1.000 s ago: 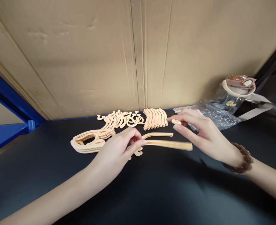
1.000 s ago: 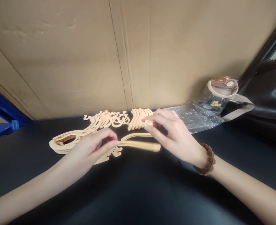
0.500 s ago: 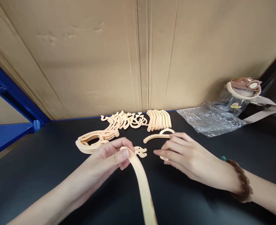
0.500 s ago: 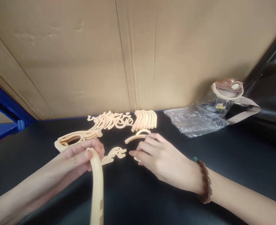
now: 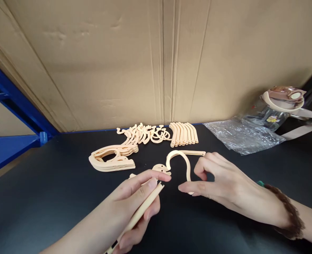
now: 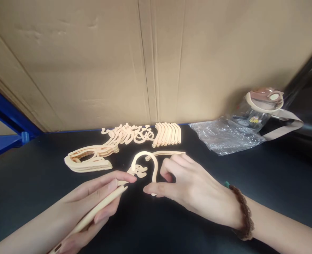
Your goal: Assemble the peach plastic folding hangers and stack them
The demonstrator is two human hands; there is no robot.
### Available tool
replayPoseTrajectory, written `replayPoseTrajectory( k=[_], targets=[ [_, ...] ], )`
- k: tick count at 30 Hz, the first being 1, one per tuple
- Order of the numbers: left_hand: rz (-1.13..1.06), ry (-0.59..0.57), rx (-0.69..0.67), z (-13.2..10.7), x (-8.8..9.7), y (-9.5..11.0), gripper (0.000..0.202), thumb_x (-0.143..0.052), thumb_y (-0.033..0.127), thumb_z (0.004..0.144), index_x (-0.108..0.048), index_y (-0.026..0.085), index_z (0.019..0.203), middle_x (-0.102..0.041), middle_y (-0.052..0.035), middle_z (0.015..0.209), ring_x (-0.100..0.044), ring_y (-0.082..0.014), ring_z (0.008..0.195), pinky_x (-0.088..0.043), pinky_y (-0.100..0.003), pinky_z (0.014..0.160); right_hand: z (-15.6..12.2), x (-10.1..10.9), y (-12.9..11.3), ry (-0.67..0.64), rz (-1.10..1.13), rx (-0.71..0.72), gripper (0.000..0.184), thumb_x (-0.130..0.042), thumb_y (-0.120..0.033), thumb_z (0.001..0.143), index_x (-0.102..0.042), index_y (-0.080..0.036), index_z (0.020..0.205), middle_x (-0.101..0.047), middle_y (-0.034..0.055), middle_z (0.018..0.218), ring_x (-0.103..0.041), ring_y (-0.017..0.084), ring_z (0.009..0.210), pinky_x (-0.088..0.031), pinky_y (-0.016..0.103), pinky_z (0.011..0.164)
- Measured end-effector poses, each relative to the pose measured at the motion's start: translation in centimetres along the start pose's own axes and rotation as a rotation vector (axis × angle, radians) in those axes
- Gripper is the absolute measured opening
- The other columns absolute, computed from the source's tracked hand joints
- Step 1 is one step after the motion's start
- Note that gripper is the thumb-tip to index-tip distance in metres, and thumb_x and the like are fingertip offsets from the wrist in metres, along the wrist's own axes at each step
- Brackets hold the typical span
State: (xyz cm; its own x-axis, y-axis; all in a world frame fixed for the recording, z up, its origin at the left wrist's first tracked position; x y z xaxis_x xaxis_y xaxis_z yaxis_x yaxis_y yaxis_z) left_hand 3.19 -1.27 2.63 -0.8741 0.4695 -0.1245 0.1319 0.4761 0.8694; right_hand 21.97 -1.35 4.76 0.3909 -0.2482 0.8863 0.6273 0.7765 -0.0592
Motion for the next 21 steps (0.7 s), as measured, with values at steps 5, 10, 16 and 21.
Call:
replayPoseTrajectory(
  k=[5, 10, 16, 21],
  targets=[
    [0.316, 0.117, -0.069, -0.4, 0.0, 0.2, 0.044, -0.037, 0.054, 0.091, -0.059, 0.02, 0.109, -0.035, 0.0097, 0.039, -0.018, -0.0074, 0.033, -0.017, -0.018, 0.035, 0.1, -1.1, 0.2, -0.122, 0.242, 0.014, 0.023, -0.05, -0.021, 0.096, -0.066, -0.026, 0.111, -0.064, 0.001, 0.088, -0.055, 0.012, 0.078, -0.044, 0.027, 0.071],
    [0.678, 0.229, -0.359, -0.6, 0.1, 0.6, 0.047, -0.024, 0.05, 0.095, -0.059, 0.022, 0.08, -0.033, 0.0056, 0.046, -0.032, -0.0128, 0.045, -0.029, -0.025, 0.049, -0.1, -2.3, 1.4, -0.108, 0.643, -0.212, 0.026, -0.054, -0.028, 0.095, -0.064, -0.026, 0.118, -0.067, -0.0002, 0.087, -0.061, 0.012, 0.082, -0.049, 0.025, 0.075],
    [1.142, 0.197, -0.749, -0.6, -0.8, 0.2, 0.024, -0.032, 0.023, 0.095, -0.049, 0.021, 0.078, -0.051, 0.002, 0.065, -0.044, -0.0132, 0.053, -0.031, -0.026, 0.051, -0.1, -3.0, 1.8, -0.153, 1.073, -0.44, 0.028, -0.051, -0.036, 0.095, -0.071, -0.022, 0.109, -0.07, 0.0028, 0.092, -0.064, 0.014, 0.089, -0.05, 0.03, 0.086],
    [1.264, 0.22, -0.932, -0.3, -1.4, -0.1, 0.018, -0.037, 0.014, 0.094, -0.053, 0.021, 0.097, -0.06, 0.0005, 0.076, -0.05, -0.0165, 0.068, -0.038, -0.027, 0.06, -0.3, -3.4, 2.2, -0.095, 1.269, -0.577, 0.019, -0.062, -0.031, 0.089, -0.071, -0.023, 0.105, -0.071, 0.0016, 0.095, -0.065, 0.013, 0.092, -0.051, 0.027, 0.084]
  ],
)
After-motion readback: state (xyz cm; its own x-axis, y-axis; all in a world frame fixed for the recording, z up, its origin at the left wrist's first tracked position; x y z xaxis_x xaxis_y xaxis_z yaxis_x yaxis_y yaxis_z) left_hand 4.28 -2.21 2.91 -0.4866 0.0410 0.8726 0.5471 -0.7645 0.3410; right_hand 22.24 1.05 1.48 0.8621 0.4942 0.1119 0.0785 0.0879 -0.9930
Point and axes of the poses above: each hand's wrist, its own z-axis towards the middle knuckle, its own x-axis out of the back of the hand, y = z × x, the point moved 5 cm from there along z, towards the middle knuckle
